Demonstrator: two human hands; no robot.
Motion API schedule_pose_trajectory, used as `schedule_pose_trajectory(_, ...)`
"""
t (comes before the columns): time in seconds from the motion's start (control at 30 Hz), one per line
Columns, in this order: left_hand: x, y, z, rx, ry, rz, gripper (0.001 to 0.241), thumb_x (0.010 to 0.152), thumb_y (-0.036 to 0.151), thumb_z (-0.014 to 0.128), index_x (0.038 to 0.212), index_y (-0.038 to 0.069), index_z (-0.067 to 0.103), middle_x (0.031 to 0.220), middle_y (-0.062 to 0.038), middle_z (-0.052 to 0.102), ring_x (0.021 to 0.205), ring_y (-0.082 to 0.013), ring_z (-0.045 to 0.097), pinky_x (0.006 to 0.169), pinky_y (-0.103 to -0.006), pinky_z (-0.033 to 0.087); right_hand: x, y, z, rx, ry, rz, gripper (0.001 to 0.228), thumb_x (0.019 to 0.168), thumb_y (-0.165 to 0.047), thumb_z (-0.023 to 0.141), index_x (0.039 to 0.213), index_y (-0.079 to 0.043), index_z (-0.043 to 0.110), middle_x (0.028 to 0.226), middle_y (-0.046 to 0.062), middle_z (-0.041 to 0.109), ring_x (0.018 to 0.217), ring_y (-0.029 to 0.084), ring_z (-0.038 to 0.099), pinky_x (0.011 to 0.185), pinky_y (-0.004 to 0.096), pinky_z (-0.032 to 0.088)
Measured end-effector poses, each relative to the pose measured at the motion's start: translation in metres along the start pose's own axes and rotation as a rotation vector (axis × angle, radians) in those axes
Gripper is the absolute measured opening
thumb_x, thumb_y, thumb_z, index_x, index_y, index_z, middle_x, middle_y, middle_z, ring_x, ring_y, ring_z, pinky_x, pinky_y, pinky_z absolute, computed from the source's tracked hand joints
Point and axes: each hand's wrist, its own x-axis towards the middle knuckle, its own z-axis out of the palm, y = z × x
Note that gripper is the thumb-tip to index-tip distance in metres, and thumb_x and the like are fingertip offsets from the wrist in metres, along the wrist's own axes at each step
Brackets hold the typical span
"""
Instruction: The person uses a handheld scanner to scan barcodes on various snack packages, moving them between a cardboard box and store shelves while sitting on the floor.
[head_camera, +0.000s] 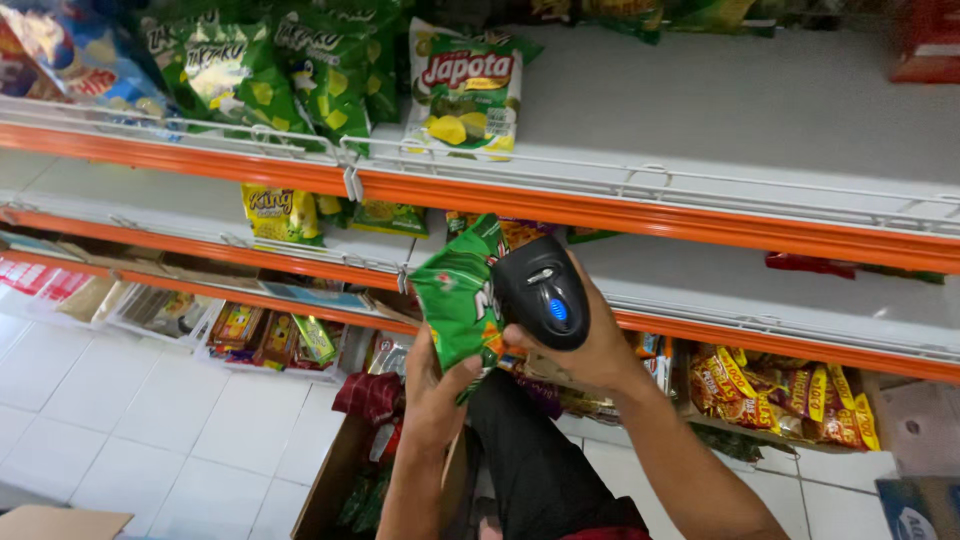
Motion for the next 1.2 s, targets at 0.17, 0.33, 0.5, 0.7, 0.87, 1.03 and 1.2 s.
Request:
schedule_pose_trajectory(0.17,0.045,0.028,0.025,-0.253,-0.186,0.075,0.080,0.083,0.000,0.069,0.154,0.000,0.032,0.136,-0.014,0.057,0.126,-0.0246,0.059,0.108,-0.0404,0.048,0.005,-0.028,-0.064,-0.025,-0.158,-0.066,0.072,0.077,-0.010,0.087,0.141,-0.005,0.055,0.123,0.001,0.068,0.107,0.007,0.061,0.093,0.027,0.051)
schedule_pose_trajectory(0.33,0.096,0.073,0.067,0.259,-0.224,0.171,0.082,0.090,0.008,0.071,0.159,0.005,0.028,0.137,-0.016,0.060,0.121,-0.0230,0.064,0.101,-0.0381,0.051,0.007,-0.050,-0.111,-0.313,0.110,-0.004,0.034,0.078,-0.012,0.091,0.103,-0.002,0.071,0.089,0.002,0.073,0.080,0.009,0.066,0.072,0.027,0.056)
schedule_pose_trajectory(0.5,0.141,0.081,0.103,0.603,-0.235,0.482,0.093,0.091,0.011,0.082,0.164,0.012,0.025,0.132,-0.019,0.064,0.119,-0.0249,0.067,0.099,-0.0375,0.054,0.030,-0.095,-0.121,-0.474,0.222,-0.183,0.038,0.078,-0.016,0.089,0.107,-0.004,0.069,0.091,-0.002,0.072,0.082,0.007,0.063,0.073,0.024,0.054)
schedule_pose_trajectory(0.7,0.191,0.071,0.123,0.770,-0.201,0.501,0.092,0.088,0.013,0.083,0.161,0.016,0.026,0.123,-0.020,0.067,0.101,-0.0261,0.073,0.085,-0.0368,0.060,0.064,-0.099,-0.137,-0.480,0.170,-0.151,0.033,0.084,-0.021,0.086,0.106,-0.003,0.070,0.090,0.000,0.071,0.082,0.008,0.061,0.074,0.027,0.053)
schedule_pose_trajectory(0.87,0.205,0.067,0.130,1.142,-0.144,0.555,0.082,0.089,0.012,0.080,0.156,0.025,0.035,0.120,-0.019,0.069,0.099,-0.0383,0.070,0.082,-0.0495,0.054,0.076,-0.081,-0.146,-0.471,0.137,-0.058,0.032,0.084,-0.026,0.085,0.103,-0.003,0.074,0.085,0.001,0.071,0.079,0.009,0.061,0.069,0.030,0.052)
schedule_pose_trajectory(1.03,0.206,0.070,0.129,1.246,-0.137,0.435,0.071,0.088,0.018,0.073,0.150,0.024,0.040,0.112,-0.019,0.070,0.102,-0.0430,0.066,0.082,-0.0540,0.052,0.075,-0.079,-0.151,-0.457,0.140,-0.027,0.033,0.084,-0.026,0.085,0.107,-0.004,0.076,0.087,0.000,0.071,0.080,0.009,0.060,0.071,0.029,0.052)
schedule_pose_trajectory(1.2,0.203,0.065,0.124,1.277,-0.097,0.668,0.032,0.091,0.023,0.073,0.116,0.012,0.056,0.115,-0.024,0.062,0.093,-0.0419,0.065,0.073,-0.0508,0.053,0.073,-0.080,-0.147,-0.460,0.136,-0.068,0.031,0.085,-0.025,0.084,0.104,-0.004,0.074,0.086,-0.001,0.072,0.078,0.008,0.061,0.071,0.029,0.053)
